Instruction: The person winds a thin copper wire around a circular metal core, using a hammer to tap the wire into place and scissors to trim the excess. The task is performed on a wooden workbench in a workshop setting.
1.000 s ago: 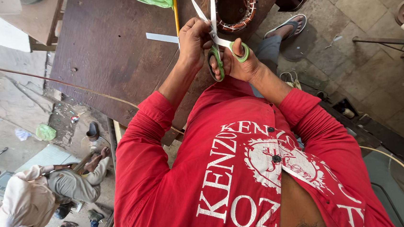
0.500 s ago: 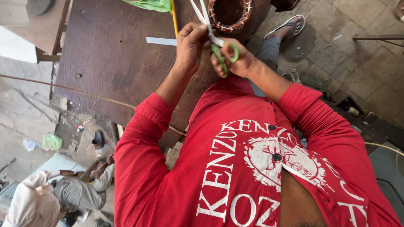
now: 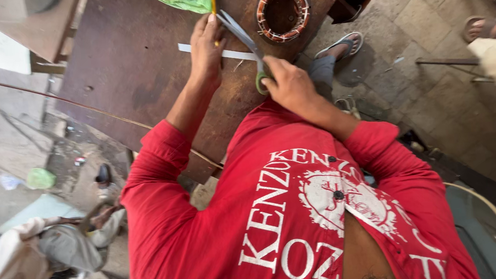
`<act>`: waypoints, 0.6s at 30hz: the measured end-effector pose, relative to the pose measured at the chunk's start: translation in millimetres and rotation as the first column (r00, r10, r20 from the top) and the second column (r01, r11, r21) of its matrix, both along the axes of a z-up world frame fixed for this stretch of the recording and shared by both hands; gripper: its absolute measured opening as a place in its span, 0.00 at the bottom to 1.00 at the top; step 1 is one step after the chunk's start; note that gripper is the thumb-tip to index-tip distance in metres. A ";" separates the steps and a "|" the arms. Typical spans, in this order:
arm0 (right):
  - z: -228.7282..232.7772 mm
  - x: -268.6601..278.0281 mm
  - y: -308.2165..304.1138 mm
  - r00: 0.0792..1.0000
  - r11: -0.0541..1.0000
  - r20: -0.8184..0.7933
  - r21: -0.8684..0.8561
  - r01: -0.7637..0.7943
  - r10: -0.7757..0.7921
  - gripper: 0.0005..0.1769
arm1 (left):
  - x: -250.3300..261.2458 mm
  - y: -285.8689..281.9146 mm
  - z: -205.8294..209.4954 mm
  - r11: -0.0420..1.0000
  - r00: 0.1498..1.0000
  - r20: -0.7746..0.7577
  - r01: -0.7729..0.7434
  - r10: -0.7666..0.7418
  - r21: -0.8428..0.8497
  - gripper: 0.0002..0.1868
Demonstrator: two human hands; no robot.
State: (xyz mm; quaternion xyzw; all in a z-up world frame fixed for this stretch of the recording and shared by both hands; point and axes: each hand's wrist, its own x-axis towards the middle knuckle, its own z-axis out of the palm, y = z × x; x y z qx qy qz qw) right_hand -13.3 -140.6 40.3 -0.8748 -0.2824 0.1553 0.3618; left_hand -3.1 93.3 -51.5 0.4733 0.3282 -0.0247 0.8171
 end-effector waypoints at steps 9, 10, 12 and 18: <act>-6.5 -9.1 1.5 0.994 0.986 0.059 -0.146 -0.085 0.095 0.20 | -31.5 5.3 38.4 0.690 0.973 0.212 -0.093 -0.090 0.718 0.20; -5.1 -8.1 -0.7 0.993 0.986 0.070 -0.144 -0.087 0.098 0.20 | -33.1 4.1 40.9 0.686 0.970 0.223 -0.098 -0.096 0.721 0.20; -2.7 -7.3 -1.2 0.994 0.989 0.041 -0.118 -0.095 0.100 0.20 | -35.0 4.1 46.0 0.676 0.963 0.247 -0.111 -0.108 0.729 0.20; -1.7 -12.0 4.8 0.994 0.992 -0.002 -0.061 -0.110 0.110 0.20 | -35.7 -2.0 58.2 0.456 0.925 0.254 -0.103 -0.283 0.884 0.15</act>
